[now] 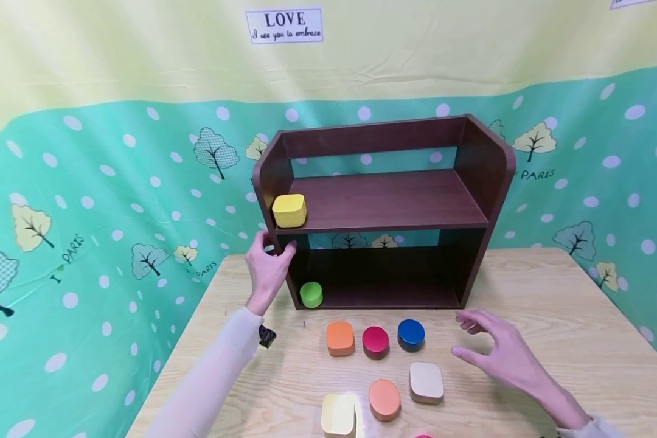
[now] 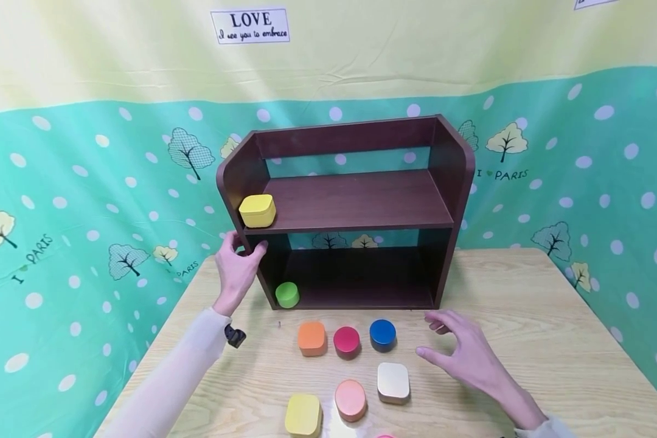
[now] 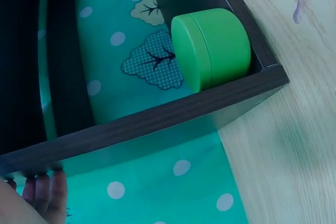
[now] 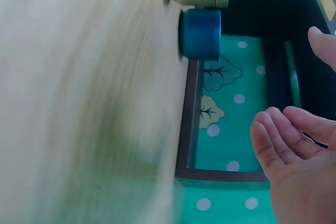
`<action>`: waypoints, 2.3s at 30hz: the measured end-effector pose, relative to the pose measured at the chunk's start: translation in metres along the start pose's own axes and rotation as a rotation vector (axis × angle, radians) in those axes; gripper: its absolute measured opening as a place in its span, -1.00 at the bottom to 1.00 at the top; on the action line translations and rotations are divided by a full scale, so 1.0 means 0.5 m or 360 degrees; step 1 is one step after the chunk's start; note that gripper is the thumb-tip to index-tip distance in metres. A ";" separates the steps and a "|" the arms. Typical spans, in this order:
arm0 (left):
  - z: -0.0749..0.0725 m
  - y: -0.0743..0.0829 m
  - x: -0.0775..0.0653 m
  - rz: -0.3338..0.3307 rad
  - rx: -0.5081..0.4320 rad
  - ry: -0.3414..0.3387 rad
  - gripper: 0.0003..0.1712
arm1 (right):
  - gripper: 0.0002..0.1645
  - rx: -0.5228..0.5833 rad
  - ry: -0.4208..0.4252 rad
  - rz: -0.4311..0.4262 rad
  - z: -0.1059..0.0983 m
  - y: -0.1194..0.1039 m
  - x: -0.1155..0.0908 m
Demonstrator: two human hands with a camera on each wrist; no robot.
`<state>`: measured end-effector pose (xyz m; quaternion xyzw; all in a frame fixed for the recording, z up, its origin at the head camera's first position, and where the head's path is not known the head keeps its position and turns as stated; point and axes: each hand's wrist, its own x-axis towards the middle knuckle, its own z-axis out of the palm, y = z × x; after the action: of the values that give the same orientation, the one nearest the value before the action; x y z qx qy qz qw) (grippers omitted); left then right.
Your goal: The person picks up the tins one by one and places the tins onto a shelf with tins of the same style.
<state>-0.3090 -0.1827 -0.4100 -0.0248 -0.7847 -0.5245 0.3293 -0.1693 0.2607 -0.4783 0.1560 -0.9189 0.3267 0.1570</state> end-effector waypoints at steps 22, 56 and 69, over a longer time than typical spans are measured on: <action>0.006 -0.003 0.019 -0.0004 0.0014 0.0046 -0.81 | 0.10 0.0222 -0.0365 -0.0008 0.048 0.000 -0.054; 0.005 -0.011 0.014 0.0051 -0.0056 0.0062 -0.91 | -0.01 0.0334 -0.0500 -0.0222 0.097 -0.010 -0.063; 0.004 -0.015 0.014 0.0068 -0.0022 0.0052 -0.87 | -0.07 0.0364 -0.0546 -0.0228 0.109 -0.022 -0.063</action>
<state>-0.3182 -0.1865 -0.4128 -0.0354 -0.7749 -0.5232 0.3530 -0.1469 0.2229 -0.5245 0.2910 -0.8756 0.3855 0.0025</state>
